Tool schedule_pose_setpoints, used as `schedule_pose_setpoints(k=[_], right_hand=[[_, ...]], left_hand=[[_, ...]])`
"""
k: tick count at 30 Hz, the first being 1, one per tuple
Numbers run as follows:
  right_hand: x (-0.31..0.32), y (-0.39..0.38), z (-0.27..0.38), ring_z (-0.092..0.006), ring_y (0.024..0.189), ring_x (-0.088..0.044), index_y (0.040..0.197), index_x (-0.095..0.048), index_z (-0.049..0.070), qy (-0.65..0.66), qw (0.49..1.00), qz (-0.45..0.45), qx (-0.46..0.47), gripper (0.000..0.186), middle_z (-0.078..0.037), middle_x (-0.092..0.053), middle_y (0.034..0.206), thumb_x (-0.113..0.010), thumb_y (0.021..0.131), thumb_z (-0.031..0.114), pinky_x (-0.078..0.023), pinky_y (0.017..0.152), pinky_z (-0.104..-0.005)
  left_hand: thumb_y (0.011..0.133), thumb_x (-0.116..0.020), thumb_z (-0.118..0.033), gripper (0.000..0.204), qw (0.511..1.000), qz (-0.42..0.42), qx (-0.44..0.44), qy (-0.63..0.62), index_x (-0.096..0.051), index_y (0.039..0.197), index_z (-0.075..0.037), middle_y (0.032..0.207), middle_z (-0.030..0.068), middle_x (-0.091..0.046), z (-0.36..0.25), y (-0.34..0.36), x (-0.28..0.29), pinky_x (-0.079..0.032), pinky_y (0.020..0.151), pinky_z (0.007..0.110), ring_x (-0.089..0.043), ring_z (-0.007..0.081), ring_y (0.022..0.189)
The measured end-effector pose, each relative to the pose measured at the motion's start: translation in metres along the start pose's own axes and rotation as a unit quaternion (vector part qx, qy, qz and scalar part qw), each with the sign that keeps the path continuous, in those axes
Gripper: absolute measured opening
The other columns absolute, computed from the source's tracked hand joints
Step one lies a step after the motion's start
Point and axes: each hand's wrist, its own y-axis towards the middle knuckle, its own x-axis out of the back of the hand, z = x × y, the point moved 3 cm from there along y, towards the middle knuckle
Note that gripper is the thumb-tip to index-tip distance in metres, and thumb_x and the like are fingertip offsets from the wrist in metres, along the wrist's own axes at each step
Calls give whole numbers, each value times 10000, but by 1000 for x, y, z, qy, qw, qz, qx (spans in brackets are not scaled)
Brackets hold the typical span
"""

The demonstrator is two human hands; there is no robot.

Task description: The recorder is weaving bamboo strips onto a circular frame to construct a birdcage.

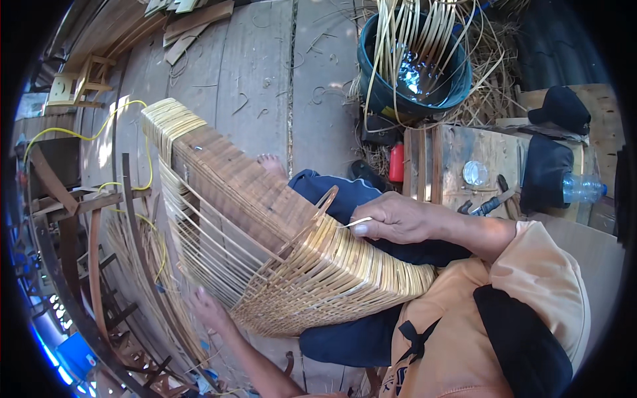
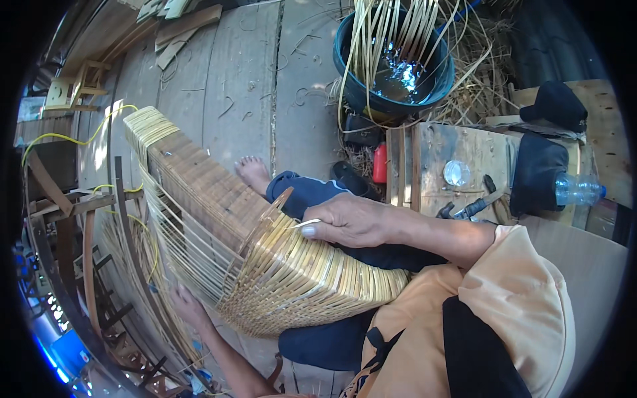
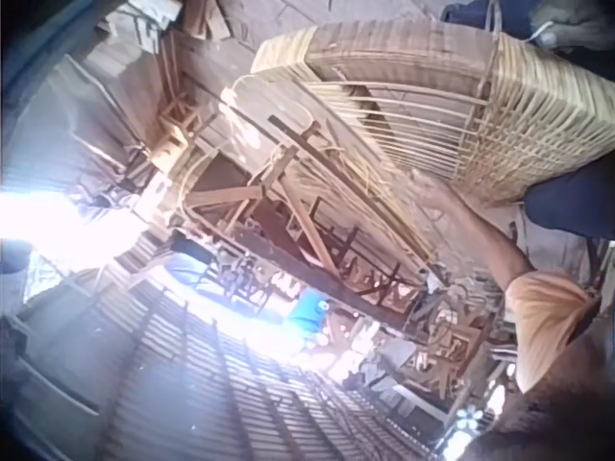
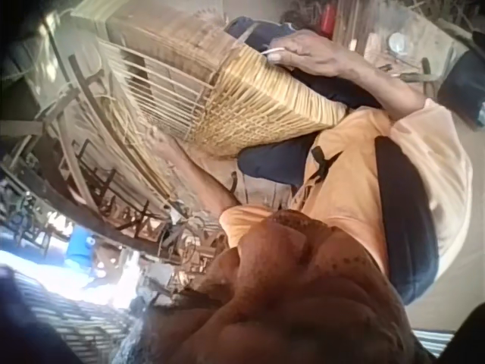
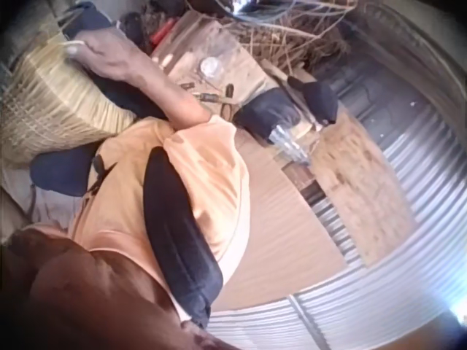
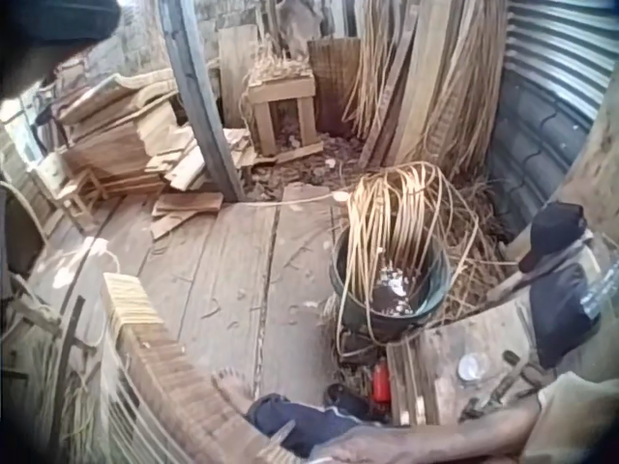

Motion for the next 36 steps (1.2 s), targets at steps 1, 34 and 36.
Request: schedule_pose_setpoints(k=[1, 34, 36], right_hand=[[-4, 1, 0, -308, 635, -534, 799, -487, 4, -24, 999, -20, 9, 393, -169, -505, 673, -420, 972, 350, -410, 608, -391], [-39, 10, -23, -374, 1263, -382, 1389, -206, 7, 119, 982, -149, 12, 881, -275, -380, 1327, -725, 753, 328, -315, 1059, -388], [-40, 10, -23, -377, 1255, -390, 1386, -211, 6, 119, 981, -150, 6, 871, -277, -388, 1318, -723, 756, 324, -319, 1055, -389]], left_hand=[[949, -445, -165, 288, 989, -11, -37, -142, -579, 1030, 77, 1040, 201, -606, -72, 15, 26, -439, 832, 387, -582, 316, 938], [865, -582, -148, 247, 872, 291, -110, -378, -488, 678, -16, 706, 45, -514, -281, 9, 85, -356, 640, 250, -439, 124, 661], [836, -605, -90, 237, 861, 306, -91, -395, -481, 651, -11, 701, 77, -546, -281, 8, 83, -383, 661, 275, -465, 162, 653]])
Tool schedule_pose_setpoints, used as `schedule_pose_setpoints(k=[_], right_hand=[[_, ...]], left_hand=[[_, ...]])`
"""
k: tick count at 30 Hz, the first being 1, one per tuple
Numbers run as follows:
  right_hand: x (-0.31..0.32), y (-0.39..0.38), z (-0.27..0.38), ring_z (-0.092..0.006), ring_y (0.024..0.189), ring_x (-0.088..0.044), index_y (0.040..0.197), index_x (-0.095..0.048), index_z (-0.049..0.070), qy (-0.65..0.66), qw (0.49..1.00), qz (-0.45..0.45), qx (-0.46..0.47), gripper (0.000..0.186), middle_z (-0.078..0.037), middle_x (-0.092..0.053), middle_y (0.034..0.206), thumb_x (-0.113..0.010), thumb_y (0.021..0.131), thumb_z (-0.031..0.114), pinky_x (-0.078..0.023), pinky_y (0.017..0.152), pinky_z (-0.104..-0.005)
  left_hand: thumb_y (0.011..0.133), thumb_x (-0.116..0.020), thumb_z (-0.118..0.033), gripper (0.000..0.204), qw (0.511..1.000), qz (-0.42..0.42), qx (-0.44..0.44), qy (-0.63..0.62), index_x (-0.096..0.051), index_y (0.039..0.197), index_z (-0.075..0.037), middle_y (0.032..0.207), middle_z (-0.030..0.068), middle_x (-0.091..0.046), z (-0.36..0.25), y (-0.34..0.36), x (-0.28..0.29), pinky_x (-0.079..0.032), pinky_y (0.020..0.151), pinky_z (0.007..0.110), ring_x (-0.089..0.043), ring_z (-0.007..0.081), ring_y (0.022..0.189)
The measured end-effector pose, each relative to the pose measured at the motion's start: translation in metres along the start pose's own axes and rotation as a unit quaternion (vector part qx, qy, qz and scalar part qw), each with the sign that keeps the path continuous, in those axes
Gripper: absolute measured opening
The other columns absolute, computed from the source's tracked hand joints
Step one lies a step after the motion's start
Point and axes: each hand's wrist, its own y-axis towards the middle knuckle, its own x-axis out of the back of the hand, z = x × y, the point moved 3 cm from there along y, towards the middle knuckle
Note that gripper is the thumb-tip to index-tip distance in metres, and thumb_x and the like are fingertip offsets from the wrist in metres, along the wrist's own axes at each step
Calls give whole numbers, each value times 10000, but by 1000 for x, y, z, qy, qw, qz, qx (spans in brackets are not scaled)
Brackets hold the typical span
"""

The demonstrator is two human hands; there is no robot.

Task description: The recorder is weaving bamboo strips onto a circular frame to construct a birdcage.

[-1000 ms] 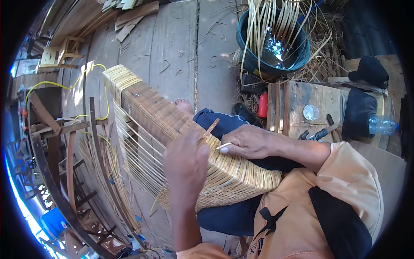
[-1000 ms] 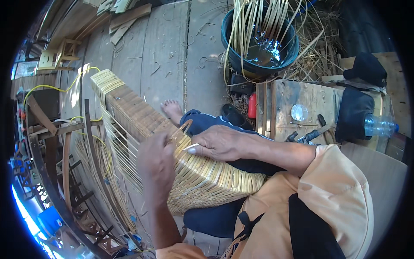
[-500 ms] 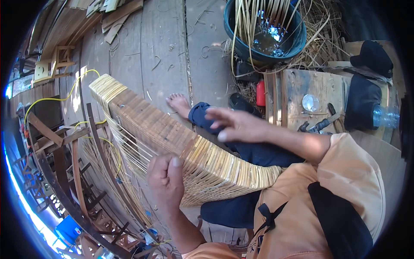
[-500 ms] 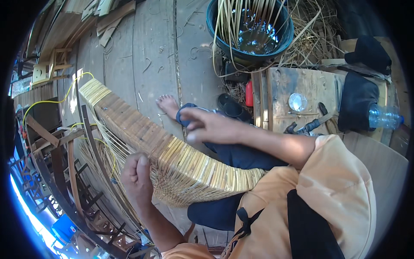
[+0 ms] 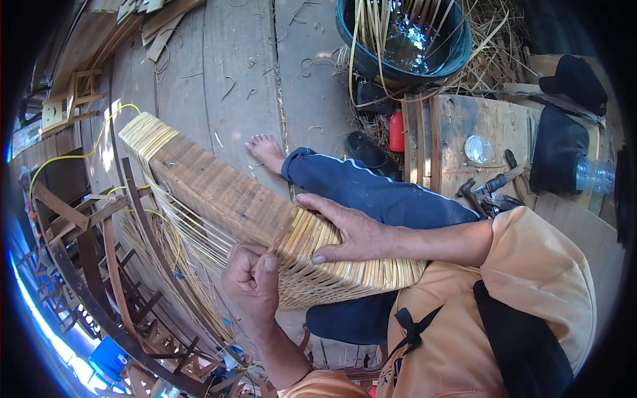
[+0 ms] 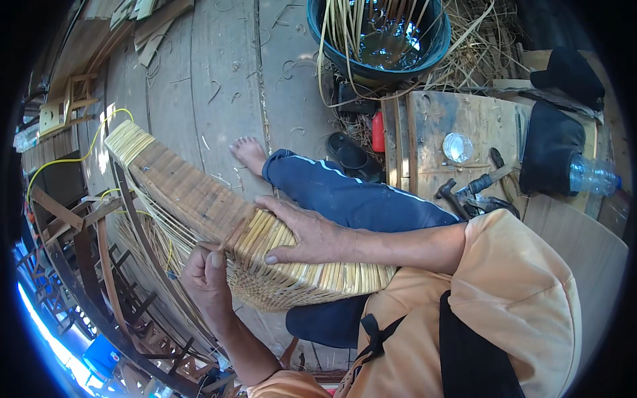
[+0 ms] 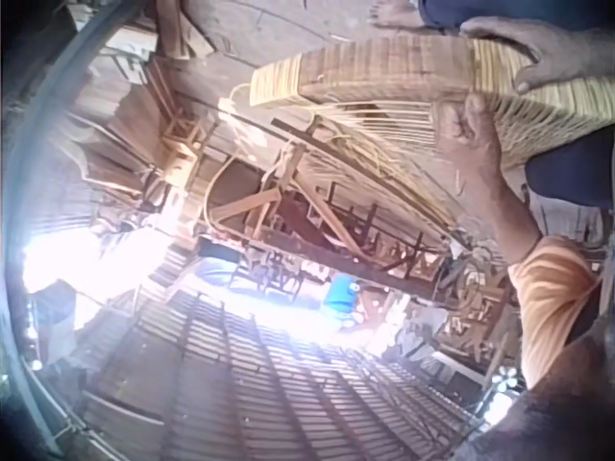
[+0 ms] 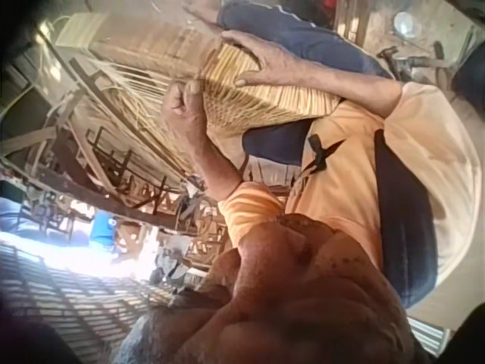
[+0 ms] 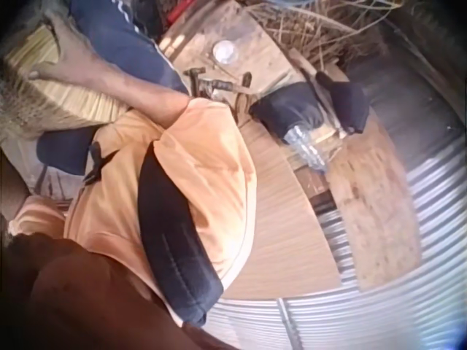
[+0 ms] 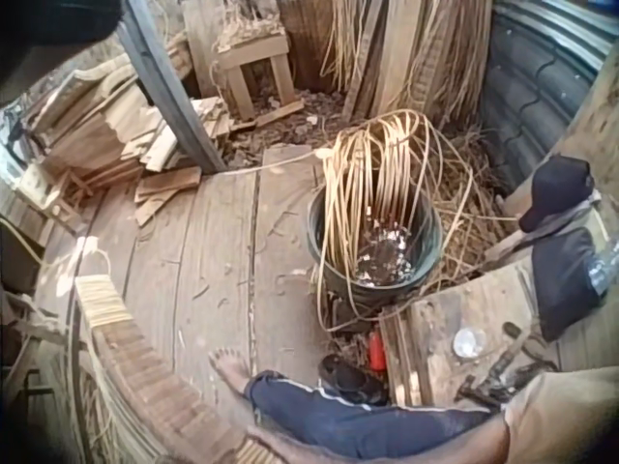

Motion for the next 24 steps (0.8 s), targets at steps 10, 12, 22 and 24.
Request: schedule_pose_setpoints(k=[10, 12, 22, 24], right_hand=[[-2, 1, 5, -405, 1288, -319, 1402, -158, 16, -108, 993, 46, -3, 1009, -276, -317, 1354, -750, 678, 395, -285, 1072, -435], [-3, 1, 12, -404, 1288, -320, 1402, -151, 3, -131, 990, 46, 4, 992, -280, -312, 1358, -743, 687, 355, -284, 1074, -428], [-7, 2, 10, -365, 1317, -306, 1413, -136, -5, -140, 989, 47, -6, 1005, -245, -286, 1402, -736, 679, 330, -256, 1092, -406], [-7, 2, 14, -400, 1275, -333, 1401, -154, -14, -163, 986, 37, 28, 965, -272, -331, 1352, -726, 678, 272, -301, 1064, -406]], left_hand=[[845, -573, -208, 308, 939, -76, -64, -331, -477, 624, -17, 909, 143, -534, 27, -7, -9, -395, 895, 418, -509, 281, 976], [877, -550, -246, 309, 937, -47, -97, -332, -504, 665, -26, 866, 114, -529, 34, -8, -9, -401, 899, 437, -514, 309, 1021], [945, -470, -299, 369, 876, -105, -148, -448, -353, 634, -137, 688, 18, -404, 48, -10, -30, -339, 770, 323, -457, 218, 792], [942, -475, -291, 373, 865, -118, -133, -470, -339, 629, -140, 675, 20, -387, 49, -11, -30, -343, 755, 310, -449, 213, 781]])
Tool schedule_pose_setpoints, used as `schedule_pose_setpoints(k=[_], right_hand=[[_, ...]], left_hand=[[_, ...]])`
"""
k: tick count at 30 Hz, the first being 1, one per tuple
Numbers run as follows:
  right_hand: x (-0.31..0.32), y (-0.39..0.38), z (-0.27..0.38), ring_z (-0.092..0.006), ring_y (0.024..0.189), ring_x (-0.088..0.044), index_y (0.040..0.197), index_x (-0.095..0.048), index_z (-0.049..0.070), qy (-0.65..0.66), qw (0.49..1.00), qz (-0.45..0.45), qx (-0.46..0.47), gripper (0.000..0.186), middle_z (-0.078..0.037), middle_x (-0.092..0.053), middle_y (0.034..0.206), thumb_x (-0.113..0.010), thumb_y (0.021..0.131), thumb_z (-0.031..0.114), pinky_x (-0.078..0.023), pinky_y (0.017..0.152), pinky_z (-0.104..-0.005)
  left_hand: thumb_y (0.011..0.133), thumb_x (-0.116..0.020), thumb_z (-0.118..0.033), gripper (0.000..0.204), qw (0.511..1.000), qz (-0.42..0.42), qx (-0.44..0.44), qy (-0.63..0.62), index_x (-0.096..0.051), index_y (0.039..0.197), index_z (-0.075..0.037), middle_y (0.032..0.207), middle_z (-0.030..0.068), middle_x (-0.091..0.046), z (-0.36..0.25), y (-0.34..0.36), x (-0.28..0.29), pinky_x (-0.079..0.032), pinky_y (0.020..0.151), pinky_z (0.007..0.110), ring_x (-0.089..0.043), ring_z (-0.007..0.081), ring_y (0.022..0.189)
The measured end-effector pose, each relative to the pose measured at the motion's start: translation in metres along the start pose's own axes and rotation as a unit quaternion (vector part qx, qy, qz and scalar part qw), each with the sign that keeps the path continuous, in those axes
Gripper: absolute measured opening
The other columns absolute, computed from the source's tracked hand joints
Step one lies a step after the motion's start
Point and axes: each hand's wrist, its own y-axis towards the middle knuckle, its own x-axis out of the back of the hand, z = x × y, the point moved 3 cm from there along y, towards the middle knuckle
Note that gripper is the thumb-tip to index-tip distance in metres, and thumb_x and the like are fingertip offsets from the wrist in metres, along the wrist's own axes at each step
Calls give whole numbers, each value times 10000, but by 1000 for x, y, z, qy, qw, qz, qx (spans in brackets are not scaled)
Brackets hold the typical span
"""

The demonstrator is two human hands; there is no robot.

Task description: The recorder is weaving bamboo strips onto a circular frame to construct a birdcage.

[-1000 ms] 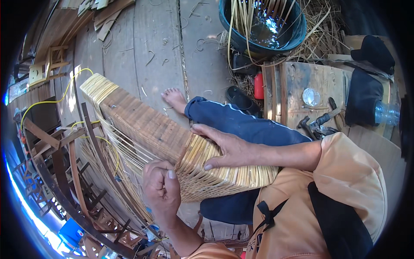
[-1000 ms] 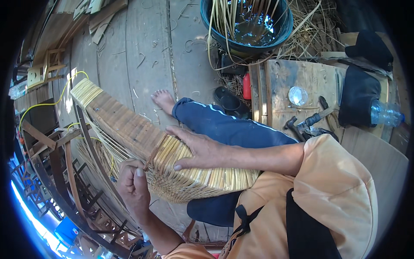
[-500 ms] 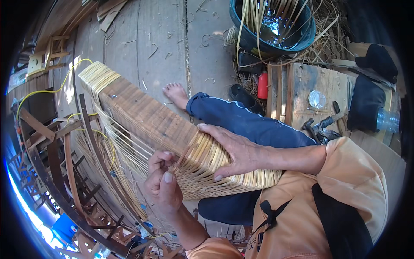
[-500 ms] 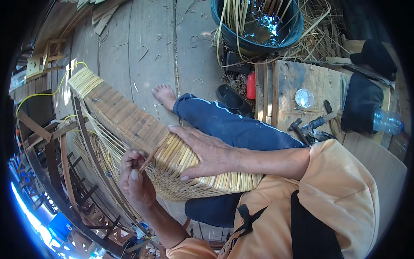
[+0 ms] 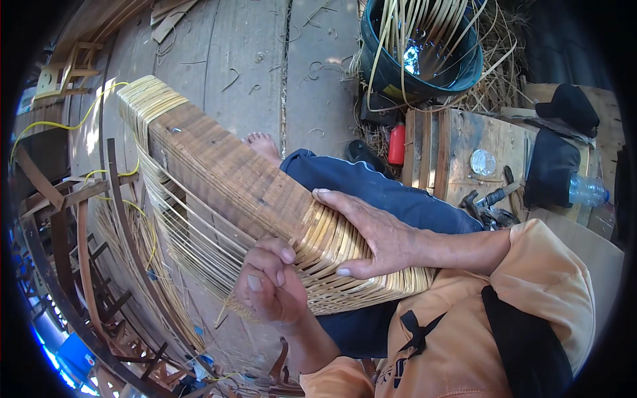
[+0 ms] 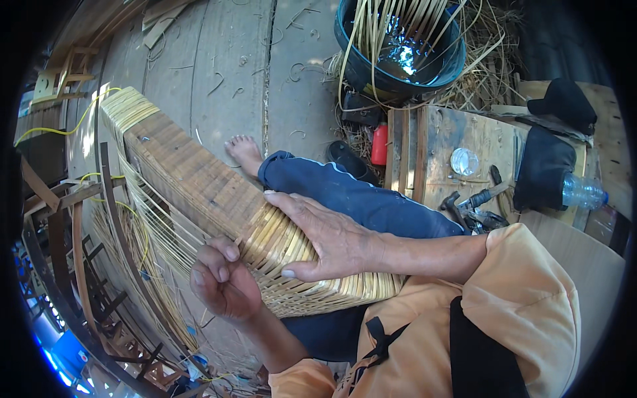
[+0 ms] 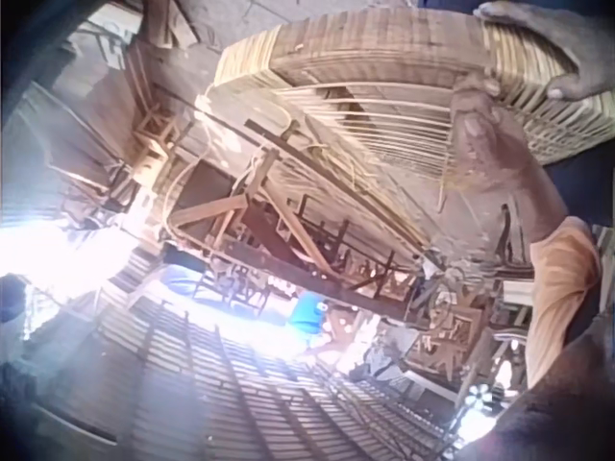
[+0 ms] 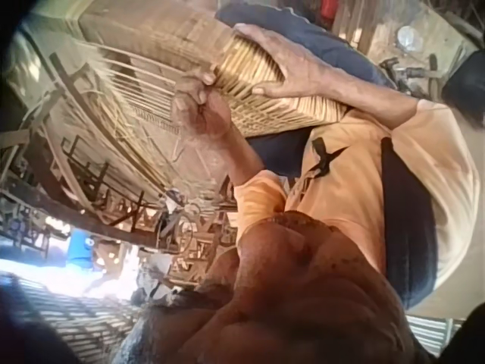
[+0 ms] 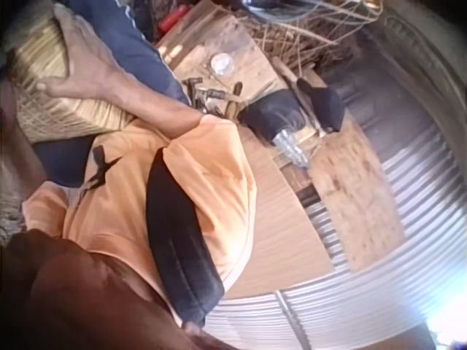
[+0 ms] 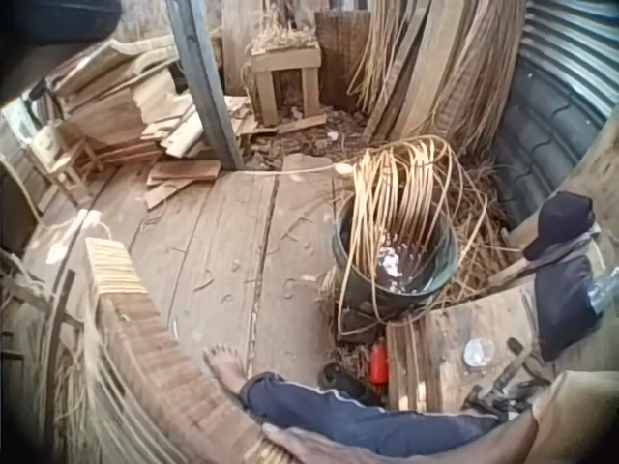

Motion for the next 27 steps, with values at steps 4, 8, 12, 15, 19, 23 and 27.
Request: schedule_pose_setpoints(k=[4, 8, 12, 15, 19, 23, 27], right_hand=[[2, 4, 15, -416, 1265, -334, 1396, -213, 5, -97, 994, 14, 50, 891, -272, -335, 1351, -694, 700, 286, -300, 1062, -426], [-10, 8, 35, -461, 1229, -346, 1381, -299, 51, -229, 969, 79, 42, 713, -326, -324, 1331, -590, 774, 284, -292, 1057, -472], [-21, 7, 46, -475, 1229, -341, 1373, -304, 38, -221, 972, 82, 19, 708, -338, -313, 1334, -585, 761, 257, -290, 1059, -474], [-30, -1, 47, -468, 1277, -304, 1367, -282, -1, -243, 968, 56, 34, 719, -338, -307, 1347, -579, 759, 244, -252, 1091, -466], [-35, -10, 50, -415, 1293, -327, 1347, -308, -25, -232, 972, 37, 7, 741, -298, -330, 1368, -608, 697, 166, -249, 1098, -429], [-32, -20, 52, -384, 1321, -307, 1373, -244, -35, -234, 971, 24, -40, 773, -269, -318, 1391, -597, 708, 140, -231, 1103, -408], [-31, -22, 53, -338, 1346, -270, 1383, -224, -41, -225, 972, 34, -63, 756, -245, -309, 1402, -565, 727, 114, -192, 1111, -378]], left_hand=[[932, -477, -277, 380, 999, -31, -12, 8, -387, 618, -83, 653, 52, -415, -1, -2, 3, -364, 700, 320, -489, 225, 750], [945, -444, -300, 367, 998, -9, -47, 30, -464, 705, -23, 801, 117, -503, -7, -14, 9, -377, 864, 368, -519, 295, 905], [954, -394, -275, 351, 882, -156, -129, 426, -551, 994, 37, 1313, 208, -434, -21, -47, 102, -334, 985, 409, -414, 303, 1220], [961, -386, -163, 270, 743, -253, 77, 615, -548, 1078, 18, 1332, 184, -428, 4, -98, 219, -333, 1000, 373, -425, 320, 1213], [950, -416, -186, 326, 734, -235, 168, 615, -523, 1191, 5, 1248, 225, -490, 40, -160, 308, -322, 1011, 413, -436, 367, 1194], [907, -480, -214, 265, 662, -220, 72, 713, -580, 1051, -15, 990, 185, -603, 44, -149, 297, -408, 852, 444, -554, 352, 956], [884, -518, -231, 209, 580, -244, 77, 773, -597, 795, -59, 751, 161, -590, 62, -148, 317, -436, 626, 469, -569, 352, 709]])
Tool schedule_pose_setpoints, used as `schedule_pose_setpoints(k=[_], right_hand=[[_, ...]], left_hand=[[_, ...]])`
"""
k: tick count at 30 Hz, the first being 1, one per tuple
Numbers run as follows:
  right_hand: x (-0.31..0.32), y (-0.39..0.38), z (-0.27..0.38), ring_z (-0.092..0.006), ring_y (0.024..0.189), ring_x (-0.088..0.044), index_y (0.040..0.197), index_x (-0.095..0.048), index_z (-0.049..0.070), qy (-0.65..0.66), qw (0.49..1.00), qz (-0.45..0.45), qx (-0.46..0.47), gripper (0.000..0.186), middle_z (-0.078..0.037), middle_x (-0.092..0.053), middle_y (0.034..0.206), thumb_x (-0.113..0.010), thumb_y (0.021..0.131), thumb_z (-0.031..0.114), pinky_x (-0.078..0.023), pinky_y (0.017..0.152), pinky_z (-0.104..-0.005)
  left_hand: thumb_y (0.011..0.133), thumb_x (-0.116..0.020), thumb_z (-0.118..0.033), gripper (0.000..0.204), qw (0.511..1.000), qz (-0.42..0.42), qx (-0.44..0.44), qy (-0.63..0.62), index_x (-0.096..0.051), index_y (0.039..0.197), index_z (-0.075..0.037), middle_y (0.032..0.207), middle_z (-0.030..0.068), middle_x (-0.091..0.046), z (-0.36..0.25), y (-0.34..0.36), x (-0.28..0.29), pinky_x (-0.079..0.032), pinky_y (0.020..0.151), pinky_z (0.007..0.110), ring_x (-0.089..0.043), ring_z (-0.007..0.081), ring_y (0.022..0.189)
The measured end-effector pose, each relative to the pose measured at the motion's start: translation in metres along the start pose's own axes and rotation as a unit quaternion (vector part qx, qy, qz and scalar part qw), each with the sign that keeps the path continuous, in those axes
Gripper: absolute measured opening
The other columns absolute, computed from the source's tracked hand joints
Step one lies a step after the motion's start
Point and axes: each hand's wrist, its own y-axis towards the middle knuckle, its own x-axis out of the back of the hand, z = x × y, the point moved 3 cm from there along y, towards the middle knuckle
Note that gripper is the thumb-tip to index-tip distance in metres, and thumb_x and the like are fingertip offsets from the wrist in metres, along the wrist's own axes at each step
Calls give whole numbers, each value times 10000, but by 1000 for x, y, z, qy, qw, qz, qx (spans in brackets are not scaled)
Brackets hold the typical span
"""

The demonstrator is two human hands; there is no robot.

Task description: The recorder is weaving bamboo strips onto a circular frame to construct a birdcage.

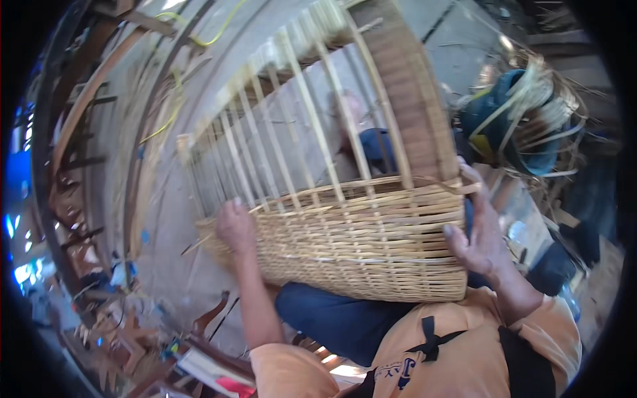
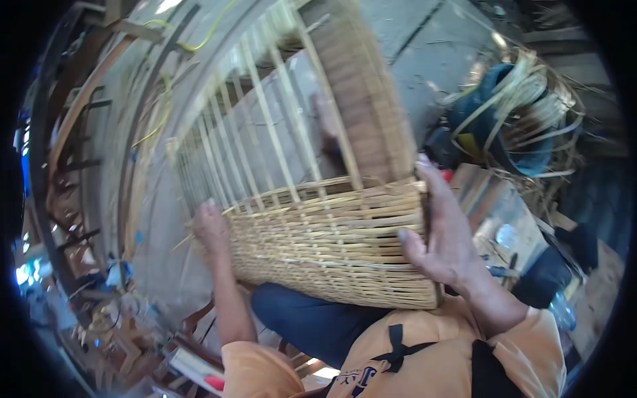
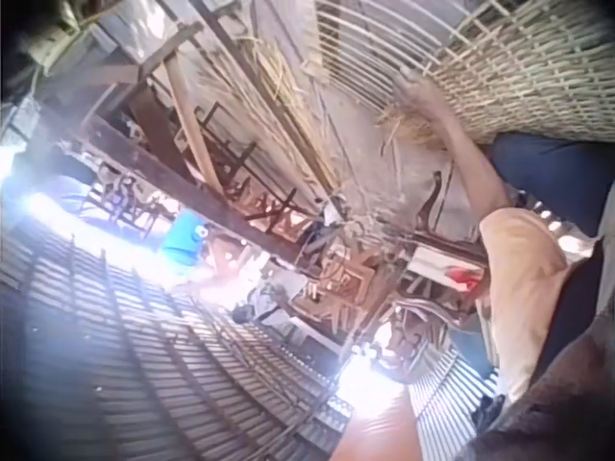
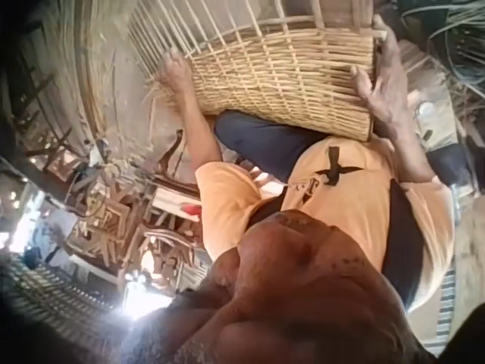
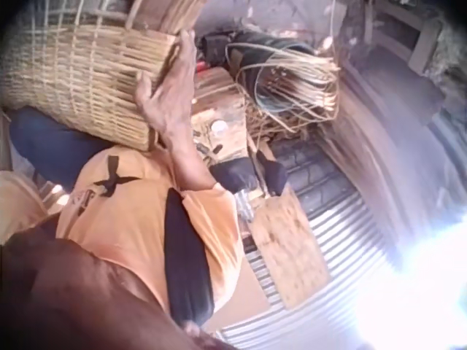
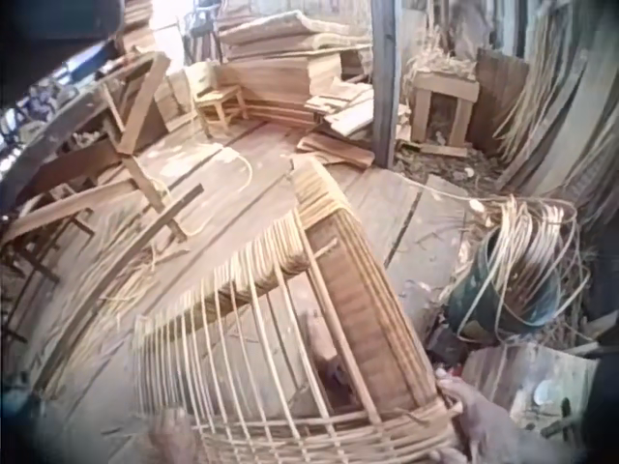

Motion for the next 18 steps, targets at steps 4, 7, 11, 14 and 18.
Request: schedule_pose_setpoints(k=[4, 7, 11, 14, 18], right_hand=[[-6, 9, -15, -376, 1337, -269, 1375, -213, -23, 16, 999, 25, -24, 762, -274, -278, 1401, -600, 737, 135, -206, 1113, -393], [-11, 10, -15, -410, 1316, -293, 1379, -209, -3, -33, 999, 10, 16, 767, -296, -290, 1385, -612, 748, 165, -244, 1100, -416], [-10, 12, -16, -418, 1308, -301, 1387, -221, 0, -67, 997, 10, 45, 759, -301, -306, 1373, -609, 759, 176, -259, 1093, -427], [-7, 8, -19, -419, 1309, -299, 1392, -217, -2, -86, 995, 8, 58, 759, -301, -305, 1374, -606, 765, 176, -256, 1093, -434], [-8, 4, -22, -416, 1309, -298, 1406, -223, 8, -75, 996, -6, 57, 758, -289, -304, 1379, -612, 774, 162, -260, 1090, -435]], left_hand=[[914, -476, -277, 307, 999, 19, 18, 23, -617, 746, -63, 638, 183, -593, 31, 4, -21, -431, 518, 488, -571, 386, 570], [931, -437, -316, 344, 1000, 10, 11, 26, -651, 824, -69, 694, 195, -617, 41, 26, -33, -448, 531, 482, -586, 398, 603], [938, -381, -371, 428, 993, 34, 82, 72, -653, 823, -61, 728, 202, -627, 66, 29, -42, -450, 567, 510, -584, 425, 635], [943, -310, -440, 527, 980, 105, 148, 78, -656, 862, -51, 766, 225, -633, 99, 28, -49, -456, 637, 539, -591, 453, 714], [941, -291, -464, 563, 977, 130, 142, 89, -656, 890, -38, 801, 263, -625, 83, 29, -55, -451, 695, 547, -585, 468, 779]])
